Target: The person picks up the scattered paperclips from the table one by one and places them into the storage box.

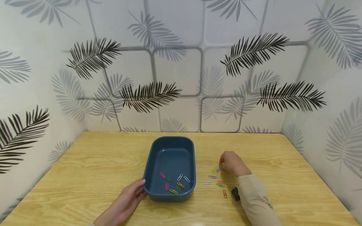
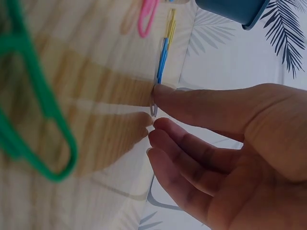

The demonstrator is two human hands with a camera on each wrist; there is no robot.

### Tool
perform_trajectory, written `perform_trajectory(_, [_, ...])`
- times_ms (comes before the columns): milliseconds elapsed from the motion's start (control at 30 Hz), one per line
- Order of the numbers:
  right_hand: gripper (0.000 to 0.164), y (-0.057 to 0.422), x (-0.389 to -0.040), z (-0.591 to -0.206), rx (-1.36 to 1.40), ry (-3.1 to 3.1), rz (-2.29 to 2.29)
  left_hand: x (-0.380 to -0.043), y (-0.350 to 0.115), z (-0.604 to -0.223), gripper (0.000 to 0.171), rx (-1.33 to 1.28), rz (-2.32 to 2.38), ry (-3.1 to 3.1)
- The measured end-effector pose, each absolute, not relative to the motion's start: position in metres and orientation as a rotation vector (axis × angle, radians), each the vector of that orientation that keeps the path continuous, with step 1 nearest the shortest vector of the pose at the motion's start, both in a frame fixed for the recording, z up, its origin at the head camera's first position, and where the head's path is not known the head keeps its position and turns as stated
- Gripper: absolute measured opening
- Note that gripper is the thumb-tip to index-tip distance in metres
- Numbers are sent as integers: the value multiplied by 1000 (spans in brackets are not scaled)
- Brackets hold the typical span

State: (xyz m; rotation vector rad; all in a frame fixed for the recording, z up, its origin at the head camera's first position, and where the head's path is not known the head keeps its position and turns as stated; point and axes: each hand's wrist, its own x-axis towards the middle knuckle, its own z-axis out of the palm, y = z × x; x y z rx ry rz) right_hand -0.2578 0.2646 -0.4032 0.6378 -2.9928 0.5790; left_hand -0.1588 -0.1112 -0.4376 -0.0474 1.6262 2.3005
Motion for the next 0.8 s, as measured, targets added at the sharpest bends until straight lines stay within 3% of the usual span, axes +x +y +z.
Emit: perform_trajectory(800, [10,267,-254,-401,552,-3092,546,-161,-110,-440,66,-31,2286,1641])
